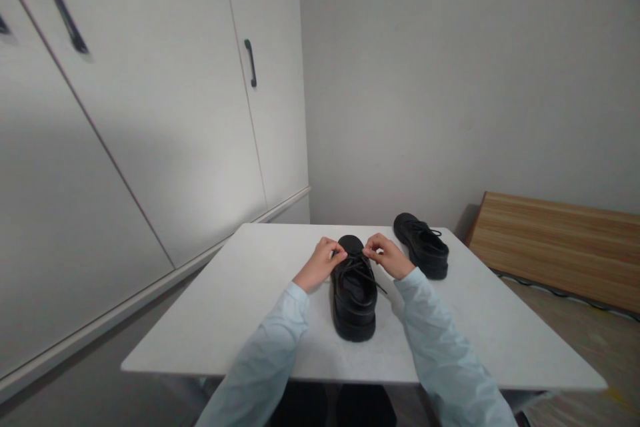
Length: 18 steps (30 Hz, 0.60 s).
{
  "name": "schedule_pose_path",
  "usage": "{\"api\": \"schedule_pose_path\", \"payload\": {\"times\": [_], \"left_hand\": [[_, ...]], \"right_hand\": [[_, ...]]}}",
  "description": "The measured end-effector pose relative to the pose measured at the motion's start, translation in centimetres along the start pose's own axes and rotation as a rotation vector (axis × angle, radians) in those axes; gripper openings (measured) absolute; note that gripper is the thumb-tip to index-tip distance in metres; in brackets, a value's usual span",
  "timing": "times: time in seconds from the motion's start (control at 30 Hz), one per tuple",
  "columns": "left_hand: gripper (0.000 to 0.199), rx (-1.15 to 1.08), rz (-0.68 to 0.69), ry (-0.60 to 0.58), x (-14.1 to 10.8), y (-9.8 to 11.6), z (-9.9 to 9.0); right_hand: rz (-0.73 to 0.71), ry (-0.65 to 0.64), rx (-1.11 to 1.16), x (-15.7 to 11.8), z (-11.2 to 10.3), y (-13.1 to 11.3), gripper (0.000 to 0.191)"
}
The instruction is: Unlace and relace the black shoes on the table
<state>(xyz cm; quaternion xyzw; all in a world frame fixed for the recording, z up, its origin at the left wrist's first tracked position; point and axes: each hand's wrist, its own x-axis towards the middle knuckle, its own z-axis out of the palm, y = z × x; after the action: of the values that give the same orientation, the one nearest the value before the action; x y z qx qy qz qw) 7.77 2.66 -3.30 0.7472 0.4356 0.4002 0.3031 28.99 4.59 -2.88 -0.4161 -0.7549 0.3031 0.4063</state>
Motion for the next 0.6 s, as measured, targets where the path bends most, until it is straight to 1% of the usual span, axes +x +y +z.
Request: {"api": "schedule_pose_path", "payload": {"times": [0.17,0.23,0.33,0.4,0.47,0.6], "left_hand": [[0.016,0.014,-0.034,-0.064,-0.1,-0.8,-0.7],[0.016,0.031,-0.039,-0.064,0.0,-0.9,-1.0],[0.017,0.054,0.011,0.002,0.0,-0.4,-1.1],[0.019,0.063,0.064,0.056,-0.1,0.3,-1.0],[0.022,0.072,0.103,0.083,-0.2,1.1,-0.6],[0.021,0.119,0.140,0.119,-0.5,1.7,0.4]], "right_hand": [[0.058,-0.026,0.046,-0.1,-0.8,-0.1,0.040],[0.080,-0.050,0.061,-0.2,-1.2,-0.3,0.040],[0.112,-0.094,0.096,-0.3,-1.6,-0.8,0.038],[0.135,-0.124,0.117,-0.4,-1.6,-1.0,0.036],[0.159,-0.140,0.153,-0.4,-1.5,-1.3,0.035],[0.198,-0.090,0.220,-0.4,-0.8,-1.9,0.038]]}}
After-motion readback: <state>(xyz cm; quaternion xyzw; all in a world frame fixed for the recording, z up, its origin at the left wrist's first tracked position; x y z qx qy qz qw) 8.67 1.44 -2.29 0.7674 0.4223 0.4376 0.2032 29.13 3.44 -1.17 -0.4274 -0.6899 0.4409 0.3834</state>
